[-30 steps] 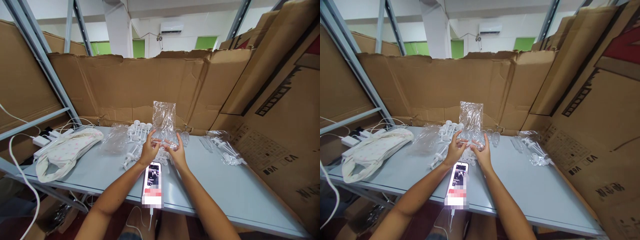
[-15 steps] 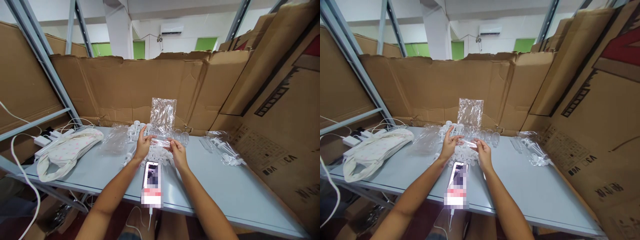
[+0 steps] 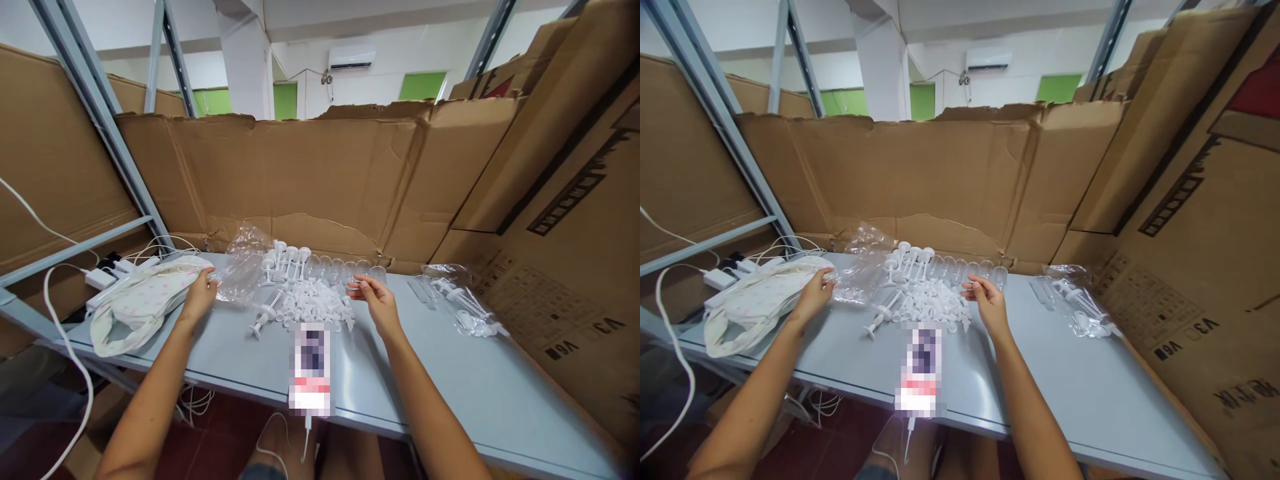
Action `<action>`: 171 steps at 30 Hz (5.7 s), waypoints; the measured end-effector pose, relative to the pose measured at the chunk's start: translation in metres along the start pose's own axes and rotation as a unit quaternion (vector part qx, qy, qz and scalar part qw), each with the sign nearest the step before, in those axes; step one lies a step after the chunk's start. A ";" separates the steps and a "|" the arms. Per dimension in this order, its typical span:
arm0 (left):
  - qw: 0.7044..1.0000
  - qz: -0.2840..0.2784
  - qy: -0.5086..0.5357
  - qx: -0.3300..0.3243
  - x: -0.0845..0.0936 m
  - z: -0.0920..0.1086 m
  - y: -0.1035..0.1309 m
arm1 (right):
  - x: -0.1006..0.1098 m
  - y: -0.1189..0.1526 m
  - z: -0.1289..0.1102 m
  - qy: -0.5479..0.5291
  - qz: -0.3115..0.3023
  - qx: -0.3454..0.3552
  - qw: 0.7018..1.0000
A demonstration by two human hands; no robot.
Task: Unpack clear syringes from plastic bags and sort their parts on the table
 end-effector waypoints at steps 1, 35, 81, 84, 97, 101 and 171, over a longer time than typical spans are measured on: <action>0.998 0.002 -0.066 0.003 0.002 -0.006 0.001 | -0.002 0.000 0.002 0.008 -0.008 -0.001 1.000; 0.916 -0.162 -0.314 -0.187 -0.089 0.124 0.076 | -0.016 0.007 0.013 0.117 -0.068 -0.001 0.991; 0.890 -0.259 0.300 -0.224 -0.151 0.190 0.103 | -0.036 0.014 0.001 -0.121 -0.082 -0.041 0.988; 0.898 -0.239 0.289 -0.230 -0.148 0.189 0.105 | -0.036 0.015 0.004 -0.109 -0.076 -0.036 0.991; 0.768 -0.416 0.486 0.029 -0.178 0.177 0.119 | -0.038 0.019 0.005 -0.123 -0.083 -0.035 0.988; 0.731 -0.493 0.463 0.091 -0.182 0.177 0.123 | -0.032 0.017 0.010 -0.098 -0.091 -0.031 0.991; 0.842 -0.267 0.461 -0.084 -0.154 0.180 0.106 | -0.047 0.023 0.009 -0.169 -0.045 -0.032 0.984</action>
Point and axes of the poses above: each hand's wrist, its own y-axis away from the middle knuckle, its own x-axis out of the back of the hand, z = x × y, the point moved 6 cm from there along -y, towards the middle knuckle, and after that the axes turned 3 degrees about -y, right-handed, at the moved point
